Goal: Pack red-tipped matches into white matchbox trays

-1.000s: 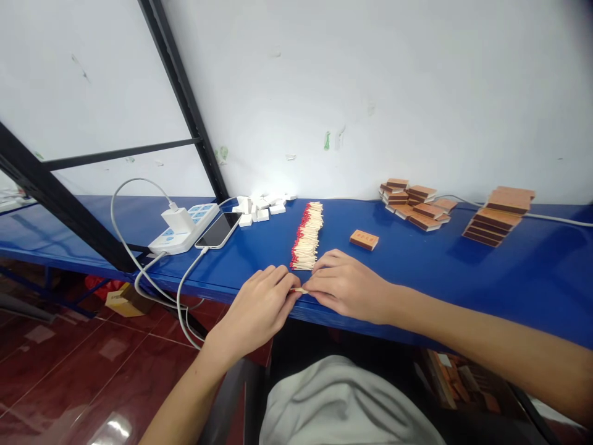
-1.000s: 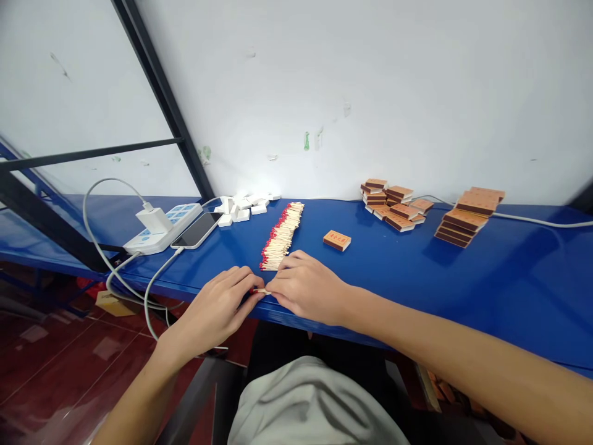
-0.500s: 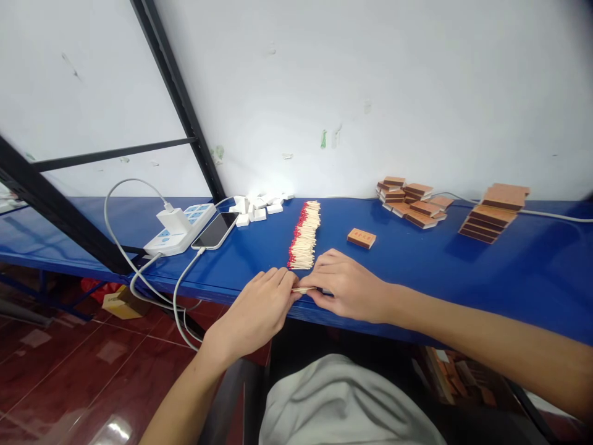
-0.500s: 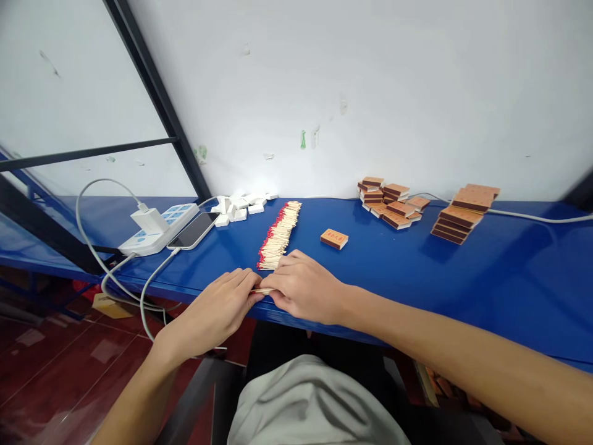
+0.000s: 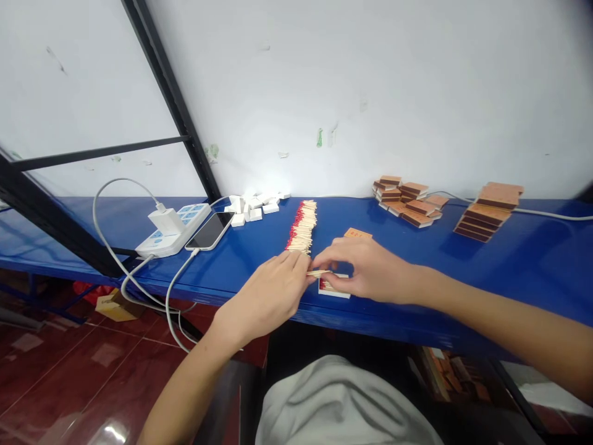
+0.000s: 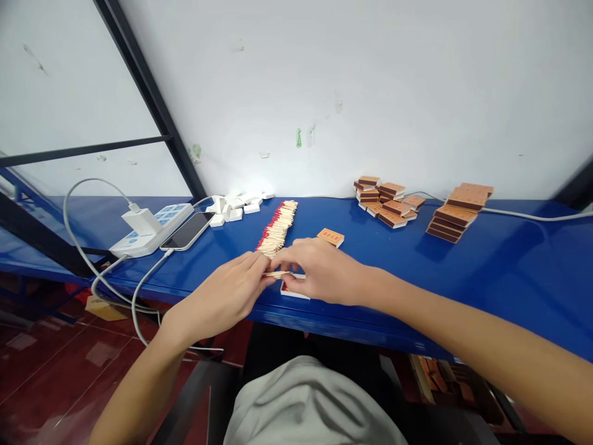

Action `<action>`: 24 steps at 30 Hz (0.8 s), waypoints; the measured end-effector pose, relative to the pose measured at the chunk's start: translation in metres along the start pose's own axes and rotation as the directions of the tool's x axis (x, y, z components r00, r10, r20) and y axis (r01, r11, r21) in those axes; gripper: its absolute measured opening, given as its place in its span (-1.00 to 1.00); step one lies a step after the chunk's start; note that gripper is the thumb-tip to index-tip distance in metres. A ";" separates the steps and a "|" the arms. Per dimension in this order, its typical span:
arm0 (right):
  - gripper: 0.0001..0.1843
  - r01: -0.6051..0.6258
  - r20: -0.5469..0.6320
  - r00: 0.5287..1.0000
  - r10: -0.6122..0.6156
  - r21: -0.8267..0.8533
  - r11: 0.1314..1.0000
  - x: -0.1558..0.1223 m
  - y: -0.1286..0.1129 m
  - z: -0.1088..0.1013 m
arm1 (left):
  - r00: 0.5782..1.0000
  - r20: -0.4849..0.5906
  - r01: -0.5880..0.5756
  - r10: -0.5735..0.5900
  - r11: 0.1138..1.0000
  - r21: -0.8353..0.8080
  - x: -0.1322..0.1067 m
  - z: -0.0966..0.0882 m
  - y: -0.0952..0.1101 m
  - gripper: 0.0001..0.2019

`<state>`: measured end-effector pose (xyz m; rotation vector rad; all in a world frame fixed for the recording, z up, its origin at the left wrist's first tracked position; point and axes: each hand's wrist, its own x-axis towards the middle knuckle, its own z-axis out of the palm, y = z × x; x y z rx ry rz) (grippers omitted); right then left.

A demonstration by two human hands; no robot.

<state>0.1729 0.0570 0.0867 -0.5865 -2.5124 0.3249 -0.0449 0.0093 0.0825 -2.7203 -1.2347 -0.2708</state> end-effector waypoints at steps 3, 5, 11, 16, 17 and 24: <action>-0.84 -0.154 0.122 0.983 0.141 0.113 0.982 -0.012 0.001 -0.013 | 0.997 0.058 -0.051 0.051 0.999 -0.014 0.013 0.003 0.006 -0.81; -0.83 -0.201 0.131 0.975 0.182 0.154 0.967 -0.020 0.003 -0.014 | 0.992 0.097 -0.075 0.078 0.996 -0.041 0.020 0.005 0.008 -0.81; -0.87 -0.185 0.090 0.981 0.175 0.118 0.976 -0.032 0.009 -0.004 | 0.984 0.131 -0.091 0.117 0.977 -0.193 0.027 0.005 0.005 -0.83; -0.86 -0.201 0.081 0.978 0.192 0.124 0.972 -0.034 0.010 -0.006 | 0.987 0.100 -0.082 0.124 0.934 -0.347 0.027 0.007 0.001 -0.80; -0.86 -0.208 0.082 0.977 0.198 0.133 0.969 -0.035 0.010 -0.006 | 0.988 0.090 -0.086 0.127 0.926 -0.367 0.027 0.008 0.001 -0.78; -0.83 -0.222 0.089 0.974 0.209 0.180 0.958 -0.040 0.013 -0.007 | 0.994 -0.018 -0.102 0.106 0.886 -0.452 0.019 0.018 0.003 -0.72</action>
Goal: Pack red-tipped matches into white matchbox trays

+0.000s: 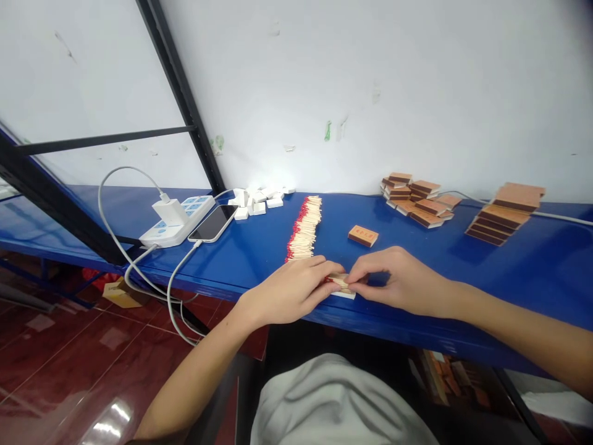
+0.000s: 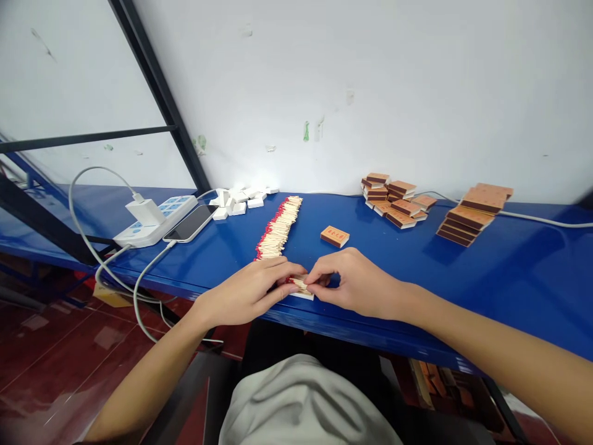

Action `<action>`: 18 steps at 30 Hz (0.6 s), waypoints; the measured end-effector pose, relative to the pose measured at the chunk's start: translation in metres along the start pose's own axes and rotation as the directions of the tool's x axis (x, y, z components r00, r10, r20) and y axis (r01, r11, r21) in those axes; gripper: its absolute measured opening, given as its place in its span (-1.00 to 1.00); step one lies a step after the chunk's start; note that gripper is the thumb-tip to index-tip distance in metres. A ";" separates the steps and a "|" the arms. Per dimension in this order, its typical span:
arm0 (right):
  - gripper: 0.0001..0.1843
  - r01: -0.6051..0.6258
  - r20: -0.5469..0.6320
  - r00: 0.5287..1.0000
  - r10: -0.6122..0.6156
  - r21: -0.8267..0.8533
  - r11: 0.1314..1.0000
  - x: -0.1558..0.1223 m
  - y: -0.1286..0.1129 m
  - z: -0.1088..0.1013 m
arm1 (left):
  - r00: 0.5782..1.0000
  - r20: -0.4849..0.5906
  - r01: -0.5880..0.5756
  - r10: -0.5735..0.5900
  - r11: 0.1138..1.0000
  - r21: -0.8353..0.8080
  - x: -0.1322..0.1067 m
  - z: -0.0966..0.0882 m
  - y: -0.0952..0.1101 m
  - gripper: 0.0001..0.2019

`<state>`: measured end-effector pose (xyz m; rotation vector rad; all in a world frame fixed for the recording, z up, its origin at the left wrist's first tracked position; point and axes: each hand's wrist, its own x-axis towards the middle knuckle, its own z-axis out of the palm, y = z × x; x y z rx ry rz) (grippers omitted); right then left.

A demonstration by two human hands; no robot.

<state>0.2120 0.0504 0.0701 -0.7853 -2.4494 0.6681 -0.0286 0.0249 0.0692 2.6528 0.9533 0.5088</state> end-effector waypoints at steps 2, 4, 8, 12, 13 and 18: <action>-0.81 -0.002 0.008 1.000 0.002 0.005 1.000 0.000 0.000 0.000 | 0.999 -0.051 0.015 -0.017 1.000 -0.027 -0.006 0.004 0.000 -0.72; -0.80 -0.011 0.011 1.000 0.011 0.010 1.000 0.001 -0.001 0.000 | 0.993 -0.117 0.032 -0.036 0.999 -0.036 -0.011 0.009 -0.001 -0.74; -0.80 -0.019 0.003 1.000 0.019 0.018 1.000 0.001 -0.003 0.001 | 0.977 -0.210 0.033 -0.038 0.999 -0.026 -0.015 0.016 -0.002 -0.77; -0.79 -0.006 -0.024 1.000 0.006 -0.009 1.000 0.000 -0.003 0.005 | 0.975 -0.220 0.042 -0.044 0.999 -0.015 -0.014 0.019 -0.004 -0.77; -0.79 0.004 -0.033 0.999 -0.005 -0.021 1.000 0.000 -0.003 0.006 | 0.973 -0.226 0.048 -0.049 0.999 -0.012 -0.014 0.019 -0.004 -0.77; -0.76 0.050 -0.059 0.997 -0.053 -0.058 0.997 0.001 -0.001 0.010 | 0.965 -0.256 0.045 -0.046 0.999 -0.009 -0.016 0.020 -0.006 -0.78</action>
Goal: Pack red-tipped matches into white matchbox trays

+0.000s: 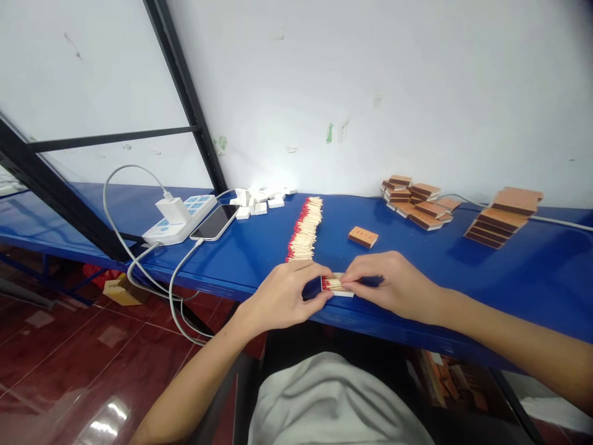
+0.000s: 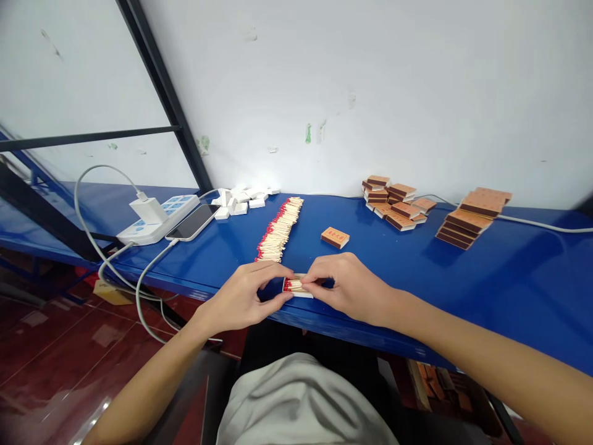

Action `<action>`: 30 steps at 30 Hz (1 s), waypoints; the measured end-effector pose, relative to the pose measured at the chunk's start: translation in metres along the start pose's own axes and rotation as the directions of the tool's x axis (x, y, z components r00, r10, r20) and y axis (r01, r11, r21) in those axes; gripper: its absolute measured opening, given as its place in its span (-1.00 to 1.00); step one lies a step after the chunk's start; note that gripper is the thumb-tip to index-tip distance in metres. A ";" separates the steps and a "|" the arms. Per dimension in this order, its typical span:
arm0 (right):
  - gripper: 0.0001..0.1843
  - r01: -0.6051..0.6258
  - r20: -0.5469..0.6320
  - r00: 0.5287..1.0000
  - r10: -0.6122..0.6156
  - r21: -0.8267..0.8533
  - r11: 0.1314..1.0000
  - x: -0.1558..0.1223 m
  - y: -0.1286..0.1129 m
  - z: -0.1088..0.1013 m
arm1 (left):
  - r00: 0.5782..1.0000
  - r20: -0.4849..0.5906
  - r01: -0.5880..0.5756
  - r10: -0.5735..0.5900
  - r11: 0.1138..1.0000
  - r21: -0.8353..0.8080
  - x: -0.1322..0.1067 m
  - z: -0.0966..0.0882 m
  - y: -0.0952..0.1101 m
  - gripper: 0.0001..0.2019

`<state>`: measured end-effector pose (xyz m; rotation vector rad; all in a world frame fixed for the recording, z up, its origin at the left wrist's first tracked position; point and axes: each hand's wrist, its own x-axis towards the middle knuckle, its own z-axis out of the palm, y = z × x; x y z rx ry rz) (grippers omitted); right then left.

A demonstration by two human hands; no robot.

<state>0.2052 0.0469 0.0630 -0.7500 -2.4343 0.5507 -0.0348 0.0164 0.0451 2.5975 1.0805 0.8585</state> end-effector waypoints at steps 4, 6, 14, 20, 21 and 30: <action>-0.75 -0.075 0.068 0.995 0.071 0.067 0.995 0.002 0.001 -0.004 | 1.000 0.009 -0.018 0.018 1.000 -0.008 -0.001 0.001 -0.001 -0.80; -0.75 -0.105 0.125 0.988 0.090 0.111 0.988 0.003 0.001 -0.009 | 1.000 0.014 -0.024 0.024 1.000 -0.013 -0.001 0.001 -0.001 -0.80; -0.70 -0.082 0.236 0.971 0.033 0.203 0.976 0.005 0.008 -0.020 | 0.999 0.017 -0.051 0.051 0.999 0.006 -0.002 0.002 -0.003 -0.78; -0.71 -0.038 0.234 0.972 -0.006 0.182 0.983 0.005 0.011 -0.019 | 0.998 0.018 -0.057 0.056 0.998 0.016 -0.002 0.003 -0.003 -0.78; -0.71 -0.028 0.220 0.975 -0.010 0.170 0.985 0.004 0.011 -0.018 | 0.998 0.017 -0.057 0.056 0.998 0.020 -0.002 0.002 -0.003 -0.78; -0.79 -0.095 0.214 0.974 0.067 0.122 0.988 0.009 0.010 -0.014 | 0.996 0.007 -0.090 0.089 0.995 0.054 -0.002 0.003 -0.003 -0.79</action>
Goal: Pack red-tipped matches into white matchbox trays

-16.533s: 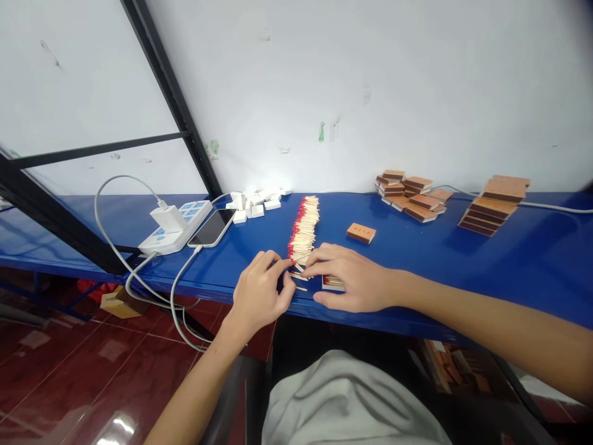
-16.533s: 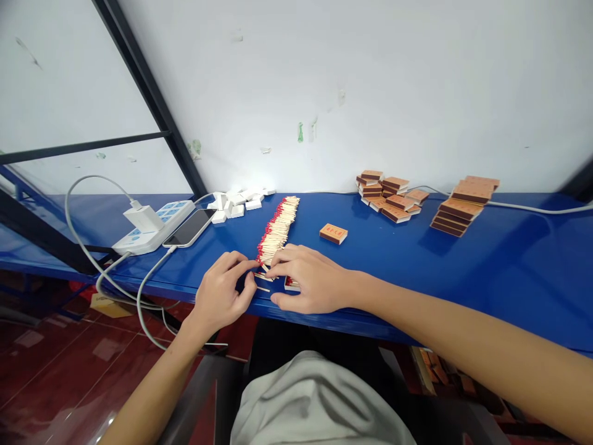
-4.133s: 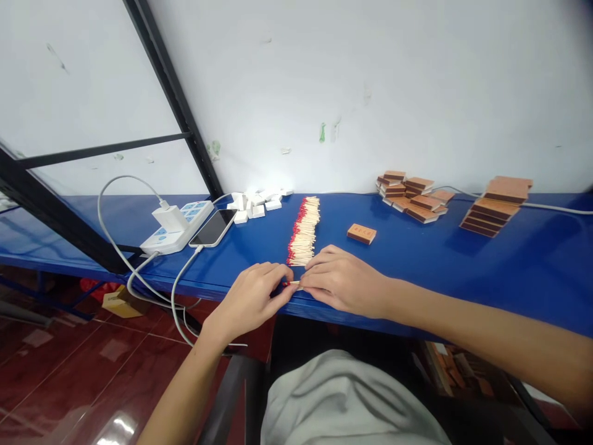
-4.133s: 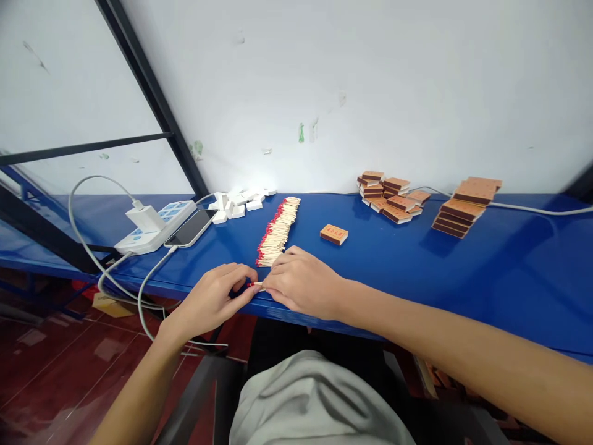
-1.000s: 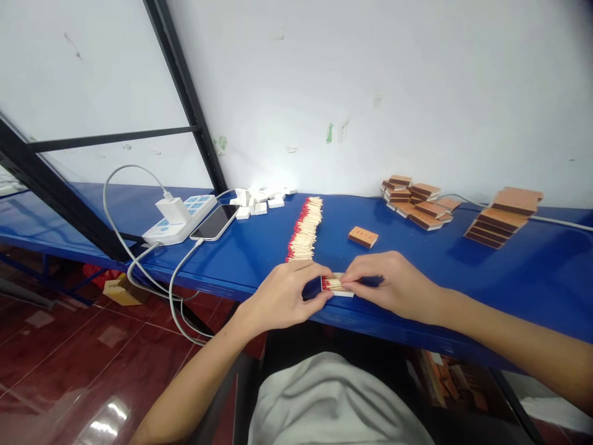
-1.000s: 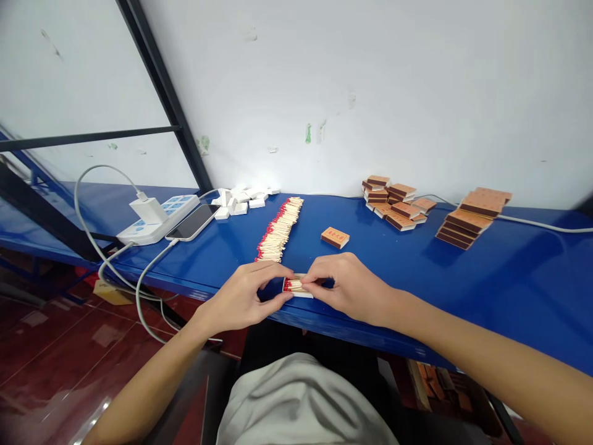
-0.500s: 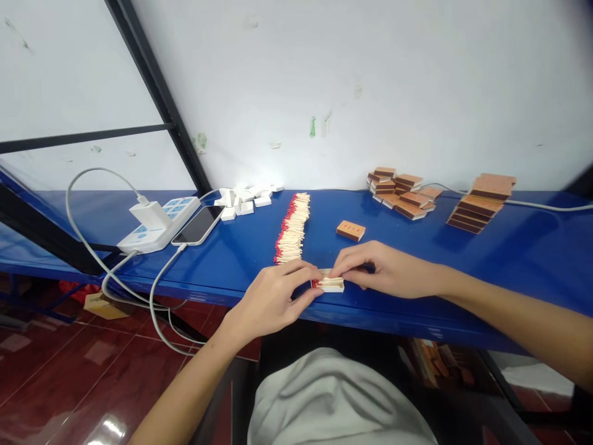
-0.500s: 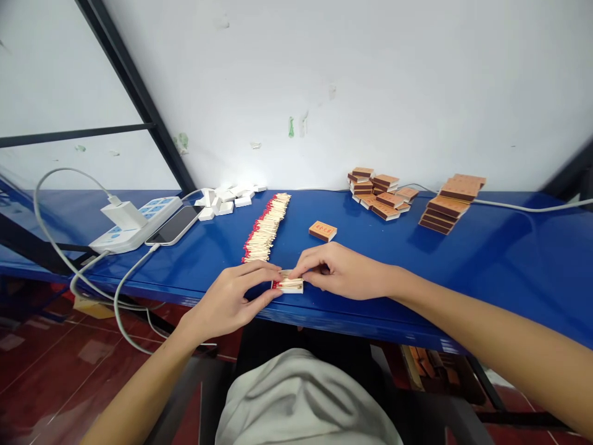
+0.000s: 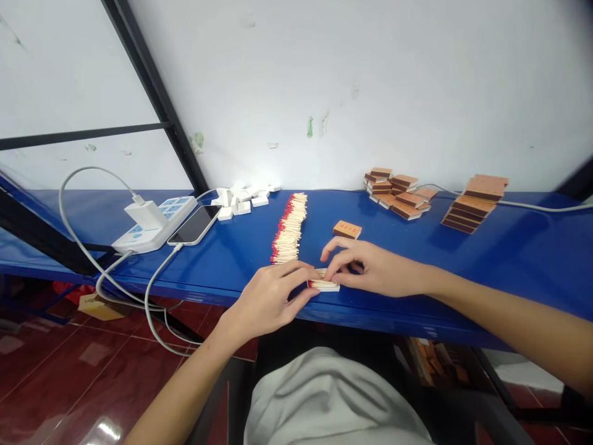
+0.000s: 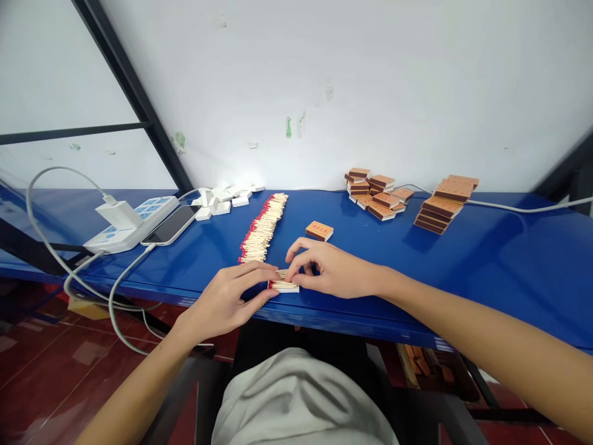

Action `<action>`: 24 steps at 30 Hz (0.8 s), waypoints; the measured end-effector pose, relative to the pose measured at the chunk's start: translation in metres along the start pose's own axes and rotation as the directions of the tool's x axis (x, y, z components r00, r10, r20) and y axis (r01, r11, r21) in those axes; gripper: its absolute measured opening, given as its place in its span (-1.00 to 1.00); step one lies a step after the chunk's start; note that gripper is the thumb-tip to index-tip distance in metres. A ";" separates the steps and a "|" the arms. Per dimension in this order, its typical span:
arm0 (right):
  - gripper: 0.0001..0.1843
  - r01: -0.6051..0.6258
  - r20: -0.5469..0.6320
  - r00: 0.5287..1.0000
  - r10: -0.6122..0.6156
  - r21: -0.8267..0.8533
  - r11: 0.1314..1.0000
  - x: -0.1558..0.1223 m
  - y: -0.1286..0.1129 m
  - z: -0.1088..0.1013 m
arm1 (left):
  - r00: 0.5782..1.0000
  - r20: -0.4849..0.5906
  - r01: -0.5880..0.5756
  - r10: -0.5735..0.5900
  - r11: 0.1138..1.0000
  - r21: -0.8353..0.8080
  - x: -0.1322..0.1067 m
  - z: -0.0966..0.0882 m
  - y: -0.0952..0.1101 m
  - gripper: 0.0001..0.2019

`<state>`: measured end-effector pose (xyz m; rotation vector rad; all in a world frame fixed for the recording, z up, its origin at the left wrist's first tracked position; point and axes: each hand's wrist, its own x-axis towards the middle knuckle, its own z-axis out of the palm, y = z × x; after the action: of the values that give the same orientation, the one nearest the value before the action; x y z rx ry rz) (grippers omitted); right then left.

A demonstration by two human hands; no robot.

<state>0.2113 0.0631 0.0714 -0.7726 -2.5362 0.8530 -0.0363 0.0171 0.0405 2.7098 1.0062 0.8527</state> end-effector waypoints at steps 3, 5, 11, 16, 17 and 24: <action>-0.82 -0.009 -0.021 1.000 0.010 0.055 0.998 0.003 -0.002 0.002 | 1.000 0.005 0.007 -0.007 1.000 -0.002 0.000 0.000 0.000 -0.79; -0.84 -0.026 -0.046 0.999 0.030 0.088 0.996 0.004 -0.003 0.004 | 1.000 0.010 0.013 -0.013 1.000 -0.003 0.000 0.000 0.000 -0.79; -0.79 -0.086 -0.056 0.994 0.092 0.095 0.992 0.004 -0.008 0.009 | 0.999 0.023 0.036 -0.036 0.999 0.015 0.000 -0.002 0.002 -0.79; -0.81 -0.091 -0.034 0.995 0.092 0.031 0.995 0.007 -0.010 0.010 | 1.000 0.010 0.014 -0.015 0.999 0.052 0.000 0.000 0.002 -0.78; -0.83 -0.091 -0.015 0.996 0.091 0.017 0.996 0.009 -0.011 0.008 | 1.000 0.009 0.009 -0.009 0.998 0.058 0.000 0.000 0.002 -0.78; -0.78 -0.130 0.246 0.961 0.128 -0.009 0.991 0.032 -0.017 -0.011 | 1.000 -0.015 -0.017 0.019 0.994 0.111 0.000 0.002 0.001 -0.81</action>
<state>0.1852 0.0752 0.0959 -0.8876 -2.7190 1.0593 -0.0346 0.0164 0.0386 2.8129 1.0645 0.8468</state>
